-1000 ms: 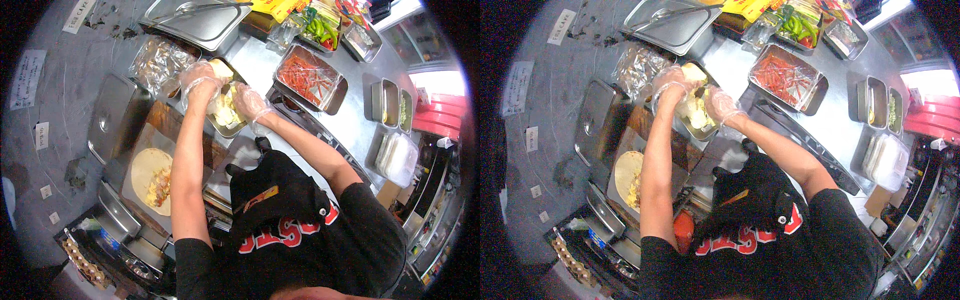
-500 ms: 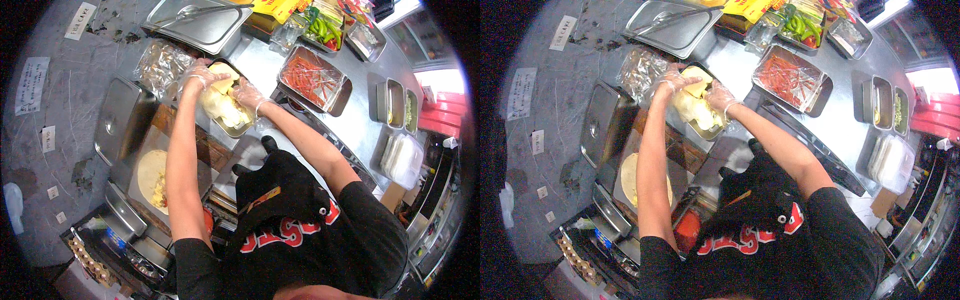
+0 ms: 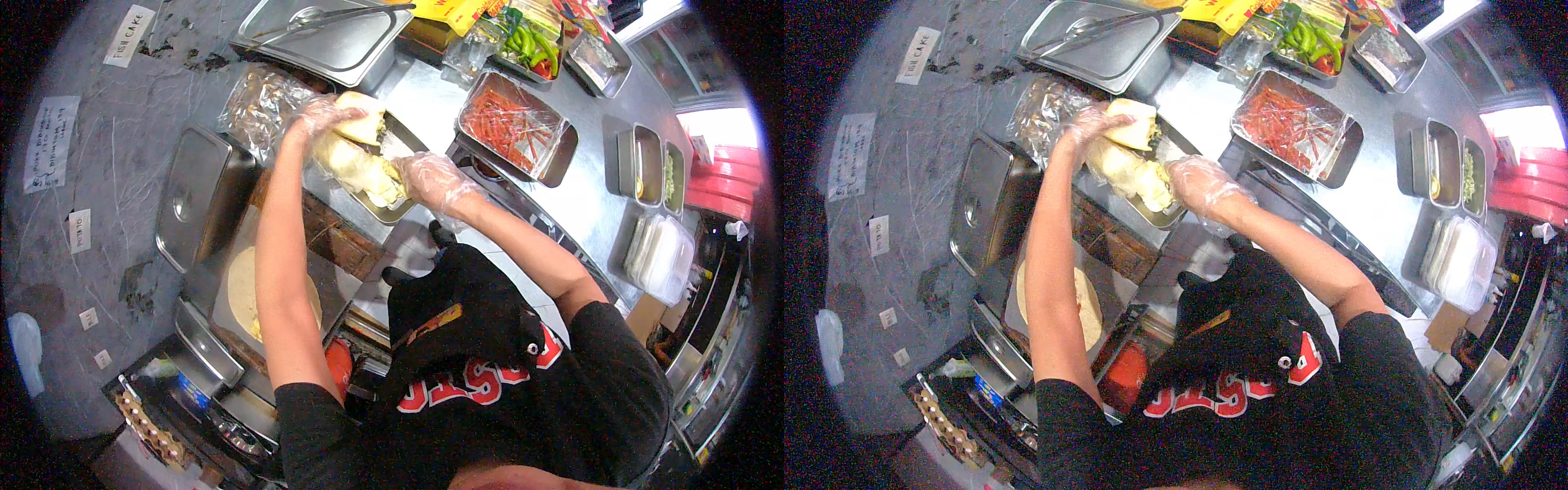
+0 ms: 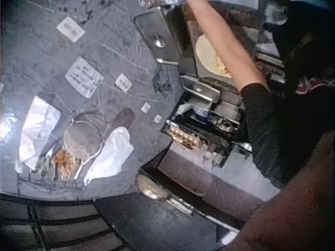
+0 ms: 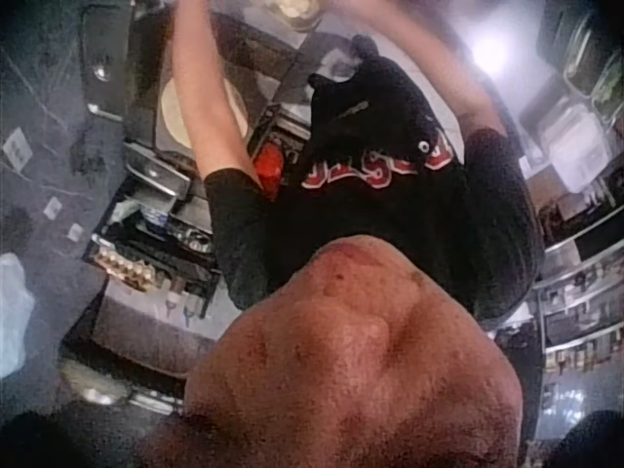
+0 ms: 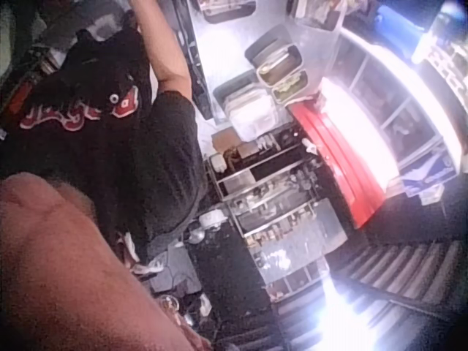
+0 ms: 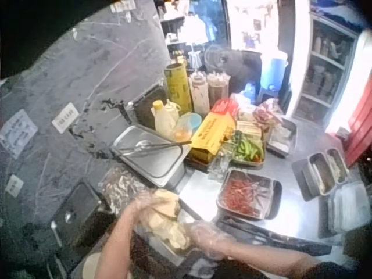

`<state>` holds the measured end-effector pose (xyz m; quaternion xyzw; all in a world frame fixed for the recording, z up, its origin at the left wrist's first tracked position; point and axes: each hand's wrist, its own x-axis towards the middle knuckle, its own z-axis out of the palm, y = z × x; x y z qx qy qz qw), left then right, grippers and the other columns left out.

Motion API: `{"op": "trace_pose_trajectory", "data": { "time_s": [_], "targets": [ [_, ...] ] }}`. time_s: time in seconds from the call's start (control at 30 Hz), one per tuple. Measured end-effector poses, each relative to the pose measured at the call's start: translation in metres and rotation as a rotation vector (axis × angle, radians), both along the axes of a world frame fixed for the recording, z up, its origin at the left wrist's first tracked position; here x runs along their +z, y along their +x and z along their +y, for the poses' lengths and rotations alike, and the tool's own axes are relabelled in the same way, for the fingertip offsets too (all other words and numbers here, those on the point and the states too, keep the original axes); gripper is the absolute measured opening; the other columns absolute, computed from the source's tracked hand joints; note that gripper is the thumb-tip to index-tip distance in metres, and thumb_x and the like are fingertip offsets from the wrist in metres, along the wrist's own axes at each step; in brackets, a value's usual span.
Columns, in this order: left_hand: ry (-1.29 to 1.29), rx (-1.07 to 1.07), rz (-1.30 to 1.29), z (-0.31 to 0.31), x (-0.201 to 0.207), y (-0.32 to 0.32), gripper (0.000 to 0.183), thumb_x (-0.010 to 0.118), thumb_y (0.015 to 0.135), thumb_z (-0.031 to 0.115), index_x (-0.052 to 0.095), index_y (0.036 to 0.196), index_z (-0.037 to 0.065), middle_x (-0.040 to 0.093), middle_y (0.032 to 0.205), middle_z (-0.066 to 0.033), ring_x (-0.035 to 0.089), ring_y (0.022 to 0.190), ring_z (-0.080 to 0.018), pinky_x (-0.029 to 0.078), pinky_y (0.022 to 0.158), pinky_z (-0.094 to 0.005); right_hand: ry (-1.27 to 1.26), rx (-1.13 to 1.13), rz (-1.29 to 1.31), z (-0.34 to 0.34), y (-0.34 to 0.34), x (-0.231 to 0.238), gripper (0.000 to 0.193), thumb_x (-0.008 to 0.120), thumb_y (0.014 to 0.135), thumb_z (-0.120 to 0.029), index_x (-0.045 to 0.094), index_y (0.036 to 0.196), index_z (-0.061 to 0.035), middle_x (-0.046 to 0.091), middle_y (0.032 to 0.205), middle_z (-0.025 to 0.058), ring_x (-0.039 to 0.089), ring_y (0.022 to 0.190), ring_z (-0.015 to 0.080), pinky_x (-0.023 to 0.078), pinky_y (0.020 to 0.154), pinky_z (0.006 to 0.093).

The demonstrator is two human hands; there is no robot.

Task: The person places shredded vegetables and sliced cheese onto a tortilla laid on a cutting board, then folds and rolls the tortilla into a wrap. The person wears disposable gloves throughout the process.

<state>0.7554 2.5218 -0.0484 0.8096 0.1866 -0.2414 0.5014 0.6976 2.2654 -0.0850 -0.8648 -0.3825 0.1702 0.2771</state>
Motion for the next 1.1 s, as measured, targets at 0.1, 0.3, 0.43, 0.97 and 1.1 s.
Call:
{"op": "trace_pose_trajectory", "data": {
  "time_s": [0.1,0.3,0.43,0.97,1.1],
  "targets": [
    [-0.316,0.123,0.039,-0.002,0.020,-0.006,0.055,0.080,0.078,0.042,0.068,0.115,0.003,0.072,0.106,-0.0086,0.069,0.092,-0.0203,0.053,0.085,-0.0346,0.124,-0.143,-0.116,-0.009,-0.005,0.008,0.019,0.055,0.090,-0.014,0.065,0.100,-0.0009,0.067,0.084,0.0221,0.066,0.086,0.0403,0.053,0.077,0.0484],
    [-0.208,0.195,-0.025,0.034,0.020,-0.020,0.054,0.082,0.079,0.032,0.066,0.117,-0.002,0.071,0.108,-0.0118,0.066,0.100,-0.0205,0.048,0.092,-0.0326,0.226,-0.387,0.572,0.000,-0.003,0.028,0.031,0.060,0.097,-0.027,0.064,0.113,-0.0008,0.070,0.100,0.0207,0.071,0.074,0.0279,0.057,0.064,0.0364],
    [-0.319,0.277,-0.102,0.012,0.049,-0.042,0.053,0.083,0.079,0.028,0.065,0.119,-0.003,0.070,0.113,-0.0113,0.064,0.101,-0.0203,0.045,0.095,-0.0318,0.785,-0.470,1.237,0.002,-0.002,0.024,0.036,0.056,0.100,-0.022,0.060,0.122,0.0060,0.071,0.098,0.0205,0.073,0.082,0.0276,0.062,0.066,0.0366],
    [-0.335,0.504,-0.455,-0.069,0.019,-0.129,0.057,0.069,0.092,0.022,0.049,0.142,0.003,0.051,0.142,-0.0145,0.053,0.122,-0.0209,0.042,0.104,-0.0329,1.032,-0.352,1.257,0.020,-0.009,0.041,0.040,0.054,0.102,-0.034,0.053,0.131,-0.0064,0.063,0.119,0.0087,0.065,0.104,0.0201,0.056,0.088,0.0375],
    [0.030,0.518,-0.497,-0.078,0.013,-0.130,0.043,0.068,0.094,0.021,0.057,0.130,0.000,0.061,0.128,-0.0170,0.060,0.113,-0.0240,0.047,0.098,-0.0329,0.856,-0.394,1.140,0.016,-0.012,0.018,0.050,0.050,0.100,-0.052,0.062,0.121,-0.0079,0.067,0.107,0.0058,0.062,0.097,0.0160,0.051,0.084,0.0309]
  ]
}}
